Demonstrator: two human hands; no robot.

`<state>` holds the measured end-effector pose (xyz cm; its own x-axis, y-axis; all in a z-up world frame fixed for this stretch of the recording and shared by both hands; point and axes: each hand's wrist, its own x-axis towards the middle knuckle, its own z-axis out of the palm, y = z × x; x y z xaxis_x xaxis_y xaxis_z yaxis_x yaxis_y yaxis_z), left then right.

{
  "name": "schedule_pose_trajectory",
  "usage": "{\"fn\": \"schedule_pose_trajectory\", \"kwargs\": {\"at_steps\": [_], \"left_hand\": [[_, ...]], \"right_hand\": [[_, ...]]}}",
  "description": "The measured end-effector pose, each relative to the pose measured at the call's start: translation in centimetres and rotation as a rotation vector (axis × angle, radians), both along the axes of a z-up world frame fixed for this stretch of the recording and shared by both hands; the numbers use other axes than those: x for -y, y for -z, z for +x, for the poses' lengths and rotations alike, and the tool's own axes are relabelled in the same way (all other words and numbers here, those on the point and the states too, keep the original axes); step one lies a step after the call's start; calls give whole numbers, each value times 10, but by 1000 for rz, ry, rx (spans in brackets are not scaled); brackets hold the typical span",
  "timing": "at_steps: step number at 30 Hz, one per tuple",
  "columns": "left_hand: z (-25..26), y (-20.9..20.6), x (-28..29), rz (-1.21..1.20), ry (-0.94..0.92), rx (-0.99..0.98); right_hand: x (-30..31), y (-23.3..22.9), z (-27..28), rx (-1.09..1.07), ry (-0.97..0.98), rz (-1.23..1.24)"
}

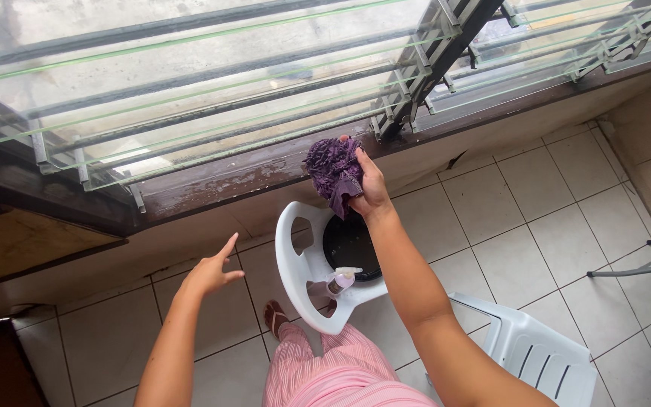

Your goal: The person wipes a glass window with a purple cloth, repeatedly dipping the cloth into a black basin of water placed on a white plastic chair. The person cleans the glass pane by hand, moving the cloth across the surface and rinsing it periodically.

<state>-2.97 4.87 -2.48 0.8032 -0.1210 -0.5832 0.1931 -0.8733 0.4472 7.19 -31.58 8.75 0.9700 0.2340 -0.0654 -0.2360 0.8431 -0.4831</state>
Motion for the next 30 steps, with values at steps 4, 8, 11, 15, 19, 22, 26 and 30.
{"fn": "schedule_pose_trajectory", "kwargs": {"at_steps": [4,8,11,15,19,22,26,30], "left_hand": [[22,-32,8,-420,-162,134],[30,-64,14,-647,-218,56],[28,-81,12,-620,-175,52],[21,-93,13,-695,-131,82],[18,-93,21,-787,-104,106],[15,-81,8,-780,-130,100],[-11,-47,-98,-1075,-346,143],[-76,14,-178,178,-229,-305]], "right_hand": [[-15,6,-7,142,-13,-283],[-36,30,-3,256,-89,-745],[-48,29,-6,372,-133,-1186],[-84,11,-19,559,-195,-1524],[-125,18,-19,611,-269,-1528],[-136,29,-12,662,-266,-1554],[-130,41,-1,609,-313,-1808],[-119,62,1,481,-486,-1977]]}}
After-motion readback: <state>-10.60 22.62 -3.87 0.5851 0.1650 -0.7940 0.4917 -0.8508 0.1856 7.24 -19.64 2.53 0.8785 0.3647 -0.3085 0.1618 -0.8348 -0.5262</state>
